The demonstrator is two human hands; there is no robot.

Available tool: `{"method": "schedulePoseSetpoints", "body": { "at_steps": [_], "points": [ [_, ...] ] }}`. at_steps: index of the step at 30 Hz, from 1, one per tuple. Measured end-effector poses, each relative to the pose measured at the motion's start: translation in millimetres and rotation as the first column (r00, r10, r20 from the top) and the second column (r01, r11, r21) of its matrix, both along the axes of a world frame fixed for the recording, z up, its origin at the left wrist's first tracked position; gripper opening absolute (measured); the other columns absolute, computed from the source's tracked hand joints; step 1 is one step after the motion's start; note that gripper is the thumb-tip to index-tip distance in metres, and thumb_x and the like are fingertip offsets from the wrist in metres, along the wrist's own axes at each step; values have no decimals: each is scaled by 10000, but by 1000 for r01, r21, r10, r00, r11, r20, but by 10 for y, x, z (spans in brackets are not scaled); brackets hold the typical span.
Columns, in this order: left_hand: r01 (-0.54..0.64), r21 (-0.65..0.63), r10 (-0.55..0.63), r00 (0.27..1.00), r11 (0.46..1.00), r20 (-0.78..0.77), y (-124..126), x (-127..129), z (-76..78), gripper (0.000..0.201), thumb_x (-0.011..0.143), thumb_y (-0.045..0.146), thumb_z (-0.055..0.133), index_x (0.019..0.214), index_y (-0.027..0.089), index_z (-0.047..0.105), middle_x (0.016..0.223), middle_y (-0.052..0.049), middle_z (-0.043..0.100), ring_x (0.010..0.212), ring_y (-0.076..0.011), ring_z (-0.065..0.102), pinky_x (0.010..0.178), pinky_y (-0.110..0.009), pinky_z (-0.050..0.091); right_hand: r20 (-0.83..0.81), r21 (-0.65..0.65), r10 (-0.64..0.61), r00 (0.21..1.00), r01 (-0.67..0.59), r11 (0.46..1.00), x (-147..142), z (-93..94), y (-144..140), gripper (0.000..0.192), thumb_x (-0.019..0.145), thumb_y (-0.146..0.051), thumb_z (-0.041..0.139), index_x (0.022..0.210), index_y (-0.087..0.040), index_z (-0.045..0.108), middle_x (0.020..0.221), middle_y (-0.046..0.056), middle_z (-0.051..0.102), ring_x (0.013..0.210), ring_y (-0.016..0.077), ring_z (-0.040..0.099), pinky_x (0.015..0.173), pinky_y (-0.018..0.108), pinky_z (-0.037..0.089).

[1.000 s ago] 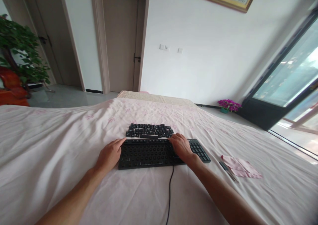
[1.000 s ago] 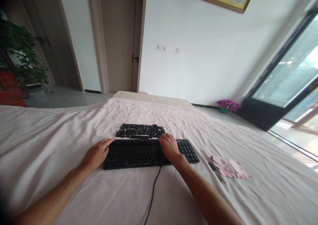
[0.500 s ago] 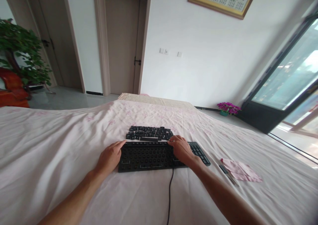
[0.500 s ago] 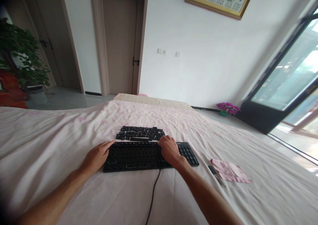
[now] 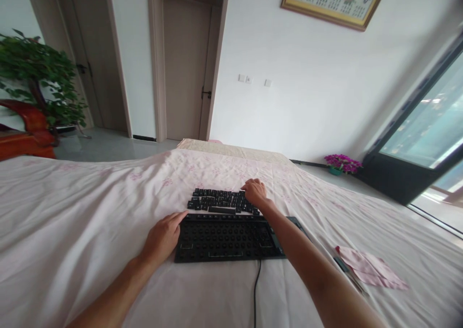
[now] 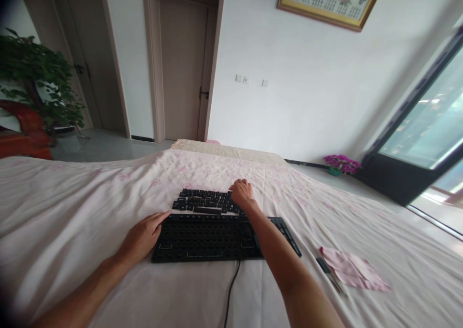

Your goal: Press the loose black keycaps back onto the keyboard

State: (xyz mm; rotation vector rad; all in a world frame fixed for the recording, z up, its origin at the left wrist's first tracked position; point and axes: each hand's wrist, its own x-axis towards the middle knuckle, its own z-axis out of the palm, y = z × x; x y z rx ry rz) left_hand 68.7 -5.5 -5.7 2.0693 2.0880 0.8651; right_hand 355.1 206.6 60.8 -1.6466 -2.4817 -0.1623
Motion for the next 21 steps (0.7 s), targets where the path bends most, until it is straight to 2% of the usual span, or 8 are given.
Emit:
{"method": "schedulePoseSetpoints", "body": {
  "at_steps": [8, 14, 21],
  "points": [
    [1, 1, -1, 1000, 1000, 29, -2, -2, 8, 513, 834, 71, 382, 1283, 231, 570, 1269, -20, 622, 1138, -154, 579, 1013, -287, 423, 34, -51, -71, 997, 73, 996, -146, -94, 322, 266, 764, -190, 553, 911, -249, 766, 1106, 86, 653, 1096, 270, 436, 889, 367, 302],
    [2, -3, -2, 999, 1000, 40, 8, -11, -7, 519, 829, 63, 393, 1291, 224, 566, 1271, -31, 621, 1138, -161, 576, 1016, -299, 421, 51, -61, -97, 994, 100, 993, -208, -119, 365, 271, 791, -231, 544, 964, -234, 753, 1139, 107, 643, 1133, 285, 422, 915, 384, 282],
    [-1, 7, 1, 999, 1000, 40, 1, -1, 9, 522, 826, 53, 392, 1285, 225, 572, 1264, -30, 625, 1133, -161, 579, 1012, -301, 423, 71, -69, -156, 985, 161, 985, -213, -96, 421, 248, 744, -308, 613, 900, -178, 756, 1077, 137, 662, 1118, 319, 449, 906, 403, 305]
  ]
}}
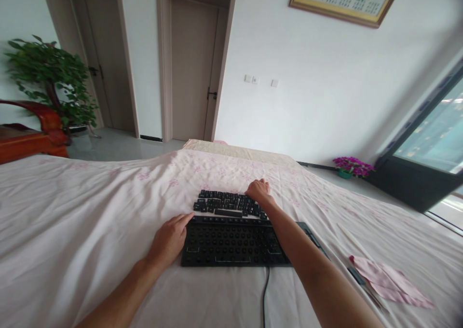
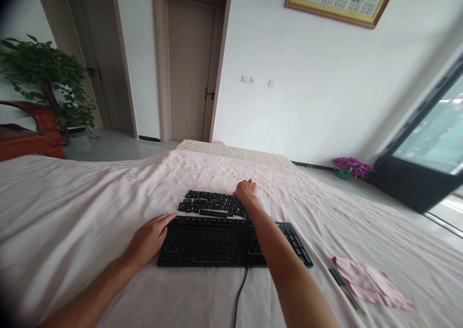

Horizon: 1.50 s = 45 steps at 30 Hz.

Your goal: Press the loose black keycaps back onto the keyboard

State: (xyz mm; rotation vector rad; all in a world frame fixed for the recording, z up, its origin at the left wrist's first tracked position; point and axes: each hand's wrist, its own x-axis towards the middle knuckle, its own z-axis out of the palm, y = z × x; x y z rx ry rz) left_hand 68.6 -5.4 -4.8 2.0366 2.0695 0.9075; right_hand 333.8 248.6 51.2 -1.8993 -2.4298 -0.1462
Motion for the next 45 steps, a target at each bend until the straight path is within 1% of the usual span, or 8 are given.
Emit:
{"method": "schedulePoseSetpoints", "body": {
  "at_steps": [5, 11, 15, 20, 24, 27, 36, 45],
  "points": [
    [2, 7, -2, 1000, 1000, 11, -2, 1, 4, 527, 820, 45, 392, 1276, 231, 579, 1267, -27, 624, 1134, -160, 579, 1015, -303, 422, -29, 3, 2, 1000, -2, 1000, -46, 2, -10, 238, 765, -303, 603, 893, -180, 762, 1018, 141, 690, 1117, 310, 462, 894, 385, 316],
    [11, 7, -11, 999, 1000, 32, 14, -15, -22, 526, 822, 53, 403, 1279, 247, 577, 1263, -21, 626, 1140, -159, 575, 1012, -302, 427, -92, -2, 41, 995, -41, 999, -75, -15, -57, 253, 814, -363, 573, 910, -228, 763, 948, 91, 714, 1098, 269, 492, 859, 330, 340],
    [9, 4, -9, 1000, 1000, 24, 11, -13, -16, 526, 824, 54, 397, 1282, 243, 574, 1260, -23, 627, 1131, -163, 579, 1008, -307, 430, -122, 7, 45, 992, -45, 999, -37, -29, -71, 260, 846, -349, 541, 930, -237, 760, 958, 87, 716, 1081, 254, 519, 839, 312, 358],
    [8, 9, -8, 1000, 1000, 6, 0, 0, 10, 517, 829, 62, 386, 1281, 228, 574, 1257, -27, 629, 1132, -163, 580, 1007, -303, 432, -146, 44, 93, 985, -88, 995, 6, -10, -156, 248, 840, -289, 543, 973, -267, 752, 1019, 59, 713, 1125, 241, 508, 897, 307, 344],
    [5, 12, -5, 1000, 1000, 0, 9, -5, -9, 517, 831, 58, 391, 1281, 234, 575, 1254, -23, 631, 1130, -157, 582, 1009, -294, 429, -147, 53, 159, 976, -153, 987, -5, 3, -270, 241, 810, -257, 556, 930, -291, 762, 999, 33, 716, 1114, 226, 511, 925, 298, 329],
    [1, 14, -1, 1000, 1000, 2, 18, -14, -31, 526, 826, 52, 396, 1282, 244, 573, 1255, -18, 631, 1131, -156, 583, 1010, -293, 429, -140, 50, 182, 973, -176, 983, -34, 10, -313, 247, 785, -233, 561, 907, -277, 771, 997, 47, 715, 1119, 232, 501, 938, 301, 316],
    [9, 10, -9, 1000, 1000, 8, 4, -6, 3, 521, 826, 52, 386, 1283, 220, 573, 1258, -28, 628, 1126, -161, 583, 1014, -302, 425, -84, 30, 117, 990, -115, 993, -99, 19, -178, 260, 800, -215, 534, 900, -201, 774, 952, 110, 716, 1083, 254, 499, 898, 325, 316],
    [-2, 5, 2, 1000, 1000, -3, 6, -7, -11, 523, 827, 57, 392, 1283, 240, 573, 1256, -16, 629, 1129, -153, 580, 1011, -285, 424, -114, 33, 119, 986, -116, 993, -123, -25, -50, 199, 780, -262, 622, 906, -243, 774, 921, 94, 726, 1066, 262, 507, 891, 339, 330]
  ]
}}
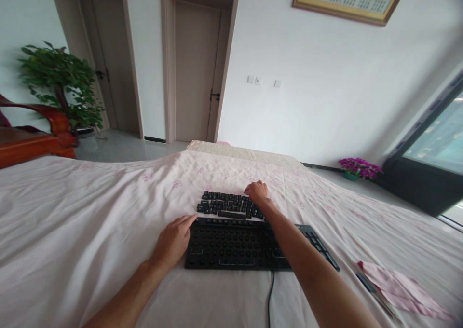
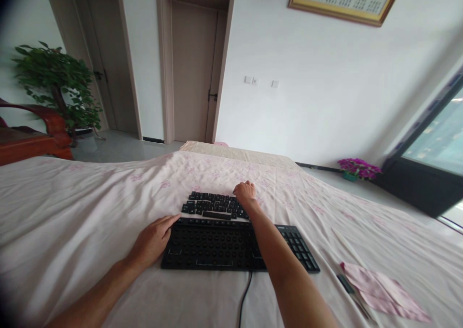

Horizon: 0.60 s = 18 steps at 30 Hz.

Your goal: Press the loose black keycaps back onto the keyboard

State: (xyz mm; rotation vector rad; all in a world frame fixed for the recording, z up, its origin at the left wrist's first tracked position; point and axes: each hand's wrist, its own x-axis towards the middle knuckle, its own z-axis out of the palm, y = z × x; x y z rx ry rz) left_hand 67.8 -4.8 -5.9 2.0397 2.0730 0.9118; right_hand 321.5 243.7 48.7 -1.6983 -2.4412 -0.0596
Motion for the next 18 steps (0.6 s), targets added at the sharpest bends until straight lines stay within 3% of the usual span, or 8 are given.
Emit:
{"method": "schedulePoseSetpoints", "body": {
  "at_steps": [6, 10, 18],
  "points": [
    [3, -10, -4, 1000, 1000, -24, -12, 15, 21, 520, 827, 60, 387, 1295, 207, 561, 1265, -34, 623, 1125, -159, 584, 1004, -288, 432, -147, -5, 57, 988, -58, 998, 203, 64, -174, 244, 833, -316, 573, 991, -270, 752, 969, 24, 731, 1006, 211, 577, 823, 263, 399],
    [3, 15, -2, 999, 1000, -42, -6, 3, -4, 515, 825, 69, 393, 1285, 223, 568, 1269, -27, 621, 1123, -161, 589, 996, -290, 437, -230, -22, 98, 968, -106, 994, 576, 107, -454, 258, 848, -342, 557, 1028, -288, 734, 1005, -19, 722, 916, 163, 623, 781, 228, 430],
    [1, 33, 1, 998, 999, -66, -4, -12, -58, 513, 837, 98, 372, 1289, 248, 565, 1267, -20, 625, 1114, -165, 600, 963, -296, 460, -351, 76, 208, 913, -194, 978, 1296, -48, -1008, 200, 829, -342, 598, 936, -281, 755, 901, 13, 714, 917, 204, 586, 863, 318, 413]
  ]
}}
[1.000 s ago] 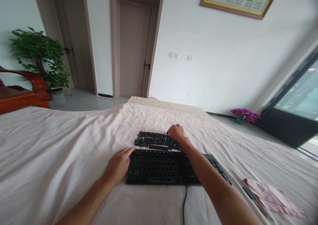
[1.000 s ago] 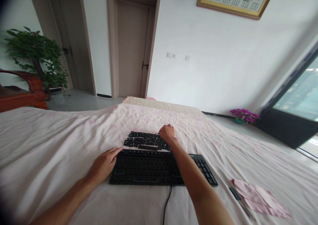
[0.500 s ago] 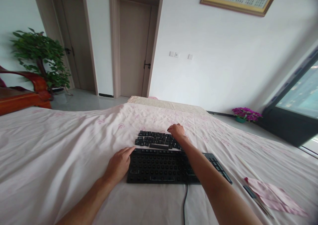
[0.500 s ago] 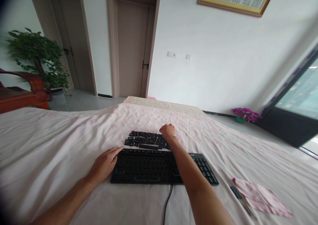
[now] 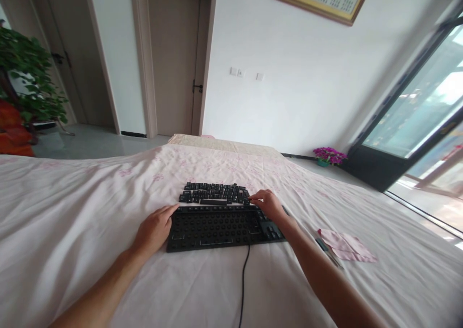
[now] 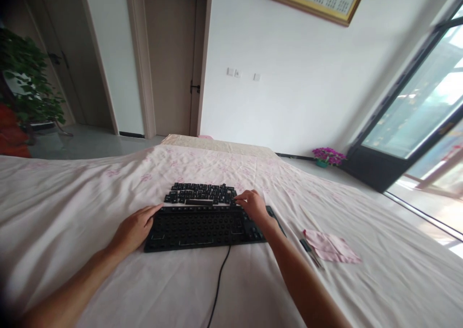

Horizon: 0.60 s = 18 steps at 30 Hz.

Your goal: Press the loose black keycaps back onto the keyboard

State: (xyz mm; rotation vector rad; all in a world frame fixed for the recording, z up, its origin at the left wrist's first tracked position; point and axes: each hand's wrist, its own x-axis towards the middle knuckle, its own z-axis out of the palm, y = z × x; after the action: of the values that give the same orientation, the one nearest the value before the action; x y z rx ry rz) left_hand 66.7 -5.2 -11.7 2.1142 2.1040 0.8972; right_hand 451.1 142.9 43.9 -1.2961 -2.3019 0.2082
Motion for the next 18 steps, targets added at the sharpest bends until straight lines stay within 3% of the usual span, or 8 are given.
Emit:
{"method": "schedulePoseSetpoints", "body": {
  "at_steps": [8, 18],
  "points": [
    [-5, -15, 5, 1000, 1000, -6, -4, -4, -17, 536, 838, 105, 374, 1320, 277, 533, 1286, -5, 612, 1131, -165, 591, 957, -297, 460, -2, 96, 40, 999, -40, 995, -27, -103, -189, 160, 826, -302, 624, 908, -313, 761, 901, 1, 706, 876, 183, 573, 849, 312, 403],
    [-12, -6, 12, 1000, 1000, -17, -6, -1, -18, 514, 851, 105, 370, 1309, 259, 542, 1291, -19, 607, 1127, -164, 591, 958, -296, 454, 73, 99, 37, 997, -45, 994, -101, -135, -210, 175, 849, -310, 608, 941, -325, 756, 958, 8, 699, 915, 194, 548, 845, 317, 394]
  ]
}}
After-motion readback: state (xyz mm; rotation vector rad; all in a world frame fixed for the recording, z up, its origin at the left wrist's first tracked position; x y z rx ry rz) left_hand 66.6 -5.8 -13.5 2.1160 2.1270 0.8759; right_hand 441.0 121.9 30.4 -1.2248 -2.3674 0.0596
